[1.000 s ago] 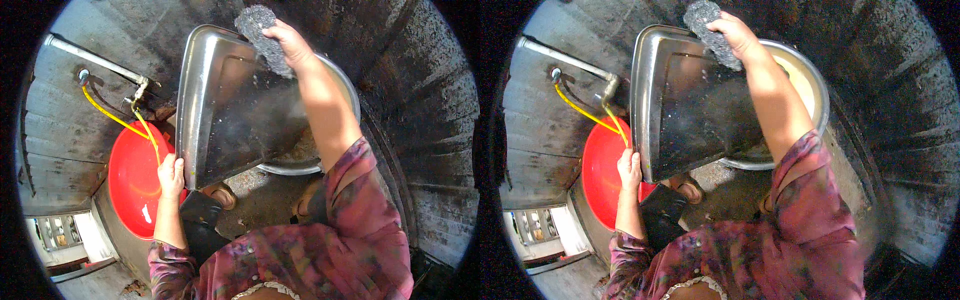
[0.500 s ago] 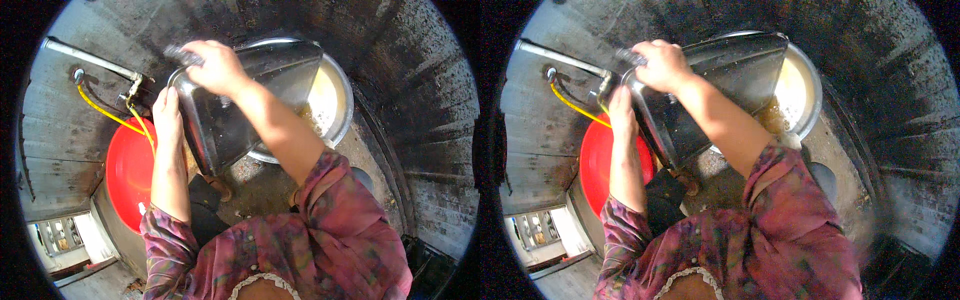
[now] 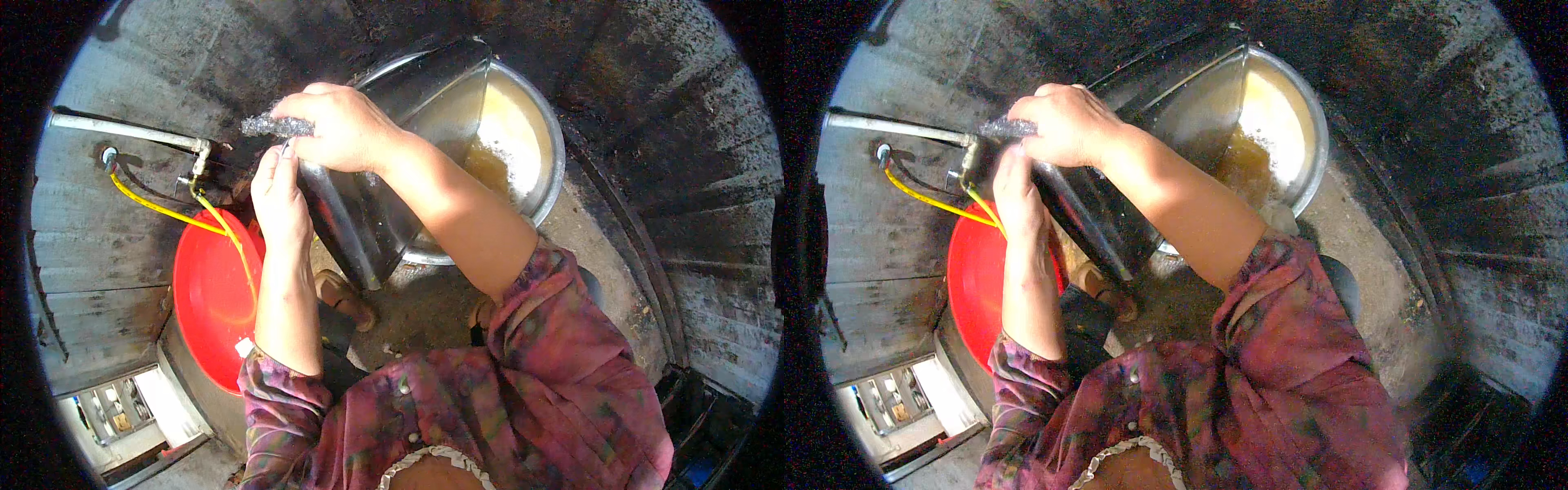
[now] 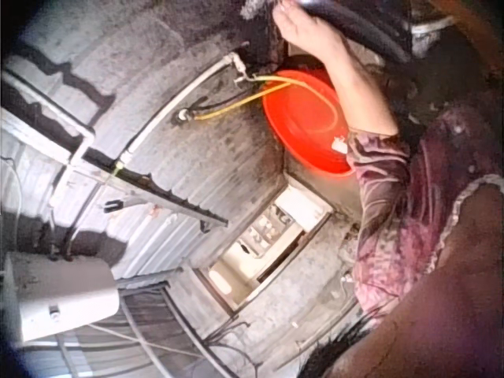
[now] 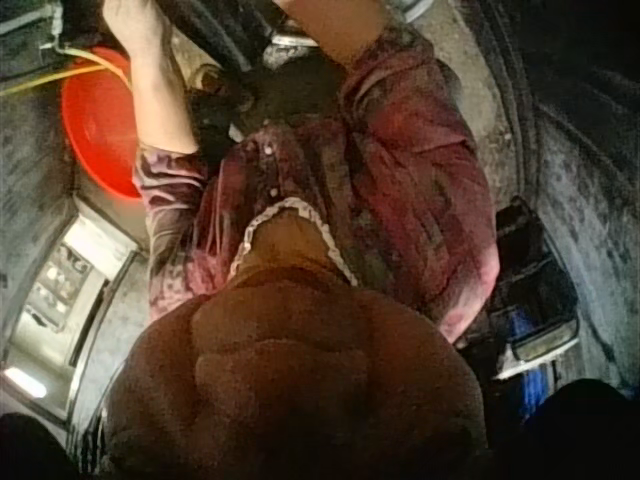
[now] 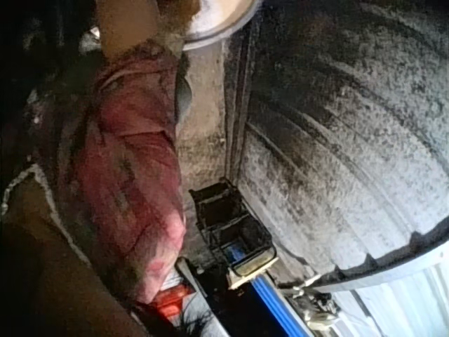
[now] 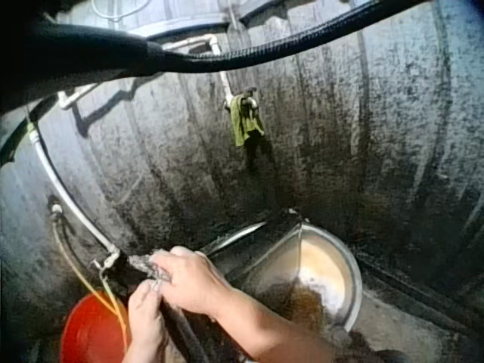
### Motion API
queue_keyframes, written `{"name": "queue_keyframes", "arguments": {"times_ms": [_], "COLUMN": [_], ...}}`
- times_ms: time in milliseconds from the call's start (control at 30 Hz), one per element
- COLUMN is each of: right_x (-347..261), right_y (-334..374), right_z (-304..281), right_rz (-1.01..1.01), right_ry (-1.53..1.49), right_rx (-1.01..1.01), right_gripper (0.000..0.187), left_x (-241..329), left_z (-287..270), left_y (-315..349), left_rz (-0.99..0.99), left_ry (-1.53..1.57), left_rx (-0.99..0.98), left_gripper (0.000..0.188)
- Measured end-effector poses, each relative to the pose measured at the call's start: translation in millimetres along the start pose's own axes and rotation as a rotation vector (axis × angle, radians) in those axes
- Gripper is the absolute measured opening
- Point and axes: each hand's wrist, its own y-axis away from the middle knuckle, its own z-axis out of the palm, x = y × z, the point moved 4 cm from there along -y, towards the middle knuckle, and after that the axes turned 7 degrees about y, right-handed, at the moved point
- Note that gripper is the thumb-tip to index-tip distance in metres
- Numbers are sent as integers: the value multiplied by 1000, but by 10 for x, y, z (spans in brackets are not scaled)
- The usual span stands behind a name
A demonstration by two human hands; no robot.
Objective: The person scrubs a rectangular metal tray with a steel wool pad in a basin of soapy water. They rinse the tray under a running tap and place it in a red basin. They repeat this process for a second tray.
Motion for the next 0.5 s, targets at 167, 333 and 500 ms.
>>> {"name": "queue_keyframes", "arguments": {"times_ms": [167,333,500], "right_x": [-134,-285,329], "right_y": [60,80,6], "right_z": [-51,47,-83], "right_rz": [-66,-105,8], "right_ry": [24,22,135], "right_rx": [23,-78,-137], "right_gripper": [32,31,35], "left_x": [55,95,285], "left_z": [13,-356,-868], "left_y": [70,282,571], "left_rz": [-13,-7,20], "left_ry": [39,75,173], "left_rx": [-5,80,237], "left_gripper": [17,16,11]}}
